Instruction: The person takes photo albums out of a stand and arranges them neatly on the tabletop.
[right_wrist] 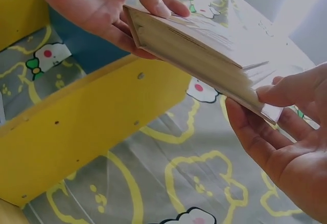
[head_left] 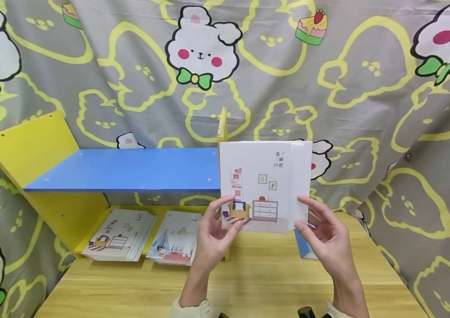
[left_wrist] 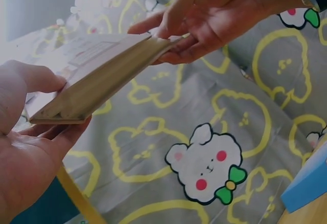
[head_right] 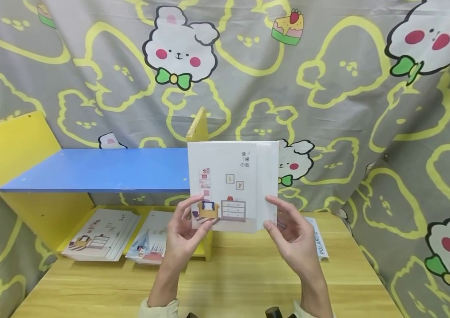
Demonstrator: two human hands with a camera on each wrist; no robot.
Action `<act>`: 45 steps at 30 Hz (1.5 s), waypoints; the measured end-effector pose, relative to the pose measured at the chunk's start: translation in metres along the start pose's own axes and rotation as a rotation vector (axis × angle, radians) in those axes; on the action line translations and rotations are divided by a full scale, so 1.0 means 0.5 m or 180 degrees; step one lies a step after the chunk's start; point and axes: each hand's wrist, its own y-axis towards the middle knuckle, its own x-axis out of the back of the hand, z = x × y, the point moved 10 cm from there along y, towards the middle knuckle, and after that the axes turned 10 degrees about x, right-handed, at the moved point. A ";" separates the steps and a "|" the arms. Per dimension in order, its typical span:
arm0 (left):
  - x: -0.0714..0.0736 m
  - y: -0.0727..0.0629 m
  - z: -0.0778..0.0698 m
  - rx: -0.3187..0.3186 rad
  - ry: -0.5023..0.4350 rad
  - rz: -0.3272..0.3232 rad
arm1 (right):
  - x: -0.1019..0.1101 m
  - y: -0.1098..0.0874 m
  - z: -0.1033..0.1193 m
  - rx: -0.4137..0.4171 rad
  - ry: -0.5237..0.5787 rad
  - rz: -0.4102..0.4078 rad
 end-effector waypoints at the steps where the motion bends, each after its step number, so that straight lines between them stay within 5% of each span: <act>1: -0.001 0.001 0.002 0.0007 -0.0009 -0.0009 | 0.002 0.001 0.000 0.0004 0.0007 -0.0007; 27: -0.033 -0.003 0.036 -0.0022 -0.0118 -0.0044 | 0.049 -0.016 -0.033 -0.0540 -0.0336 -0.0087; 45: -0.035 -0.003 0.042 -0.0002 -0.0110 -0.0047 | 0.053 -0.019 -0.040 -0.0583 -0.0388 0.0000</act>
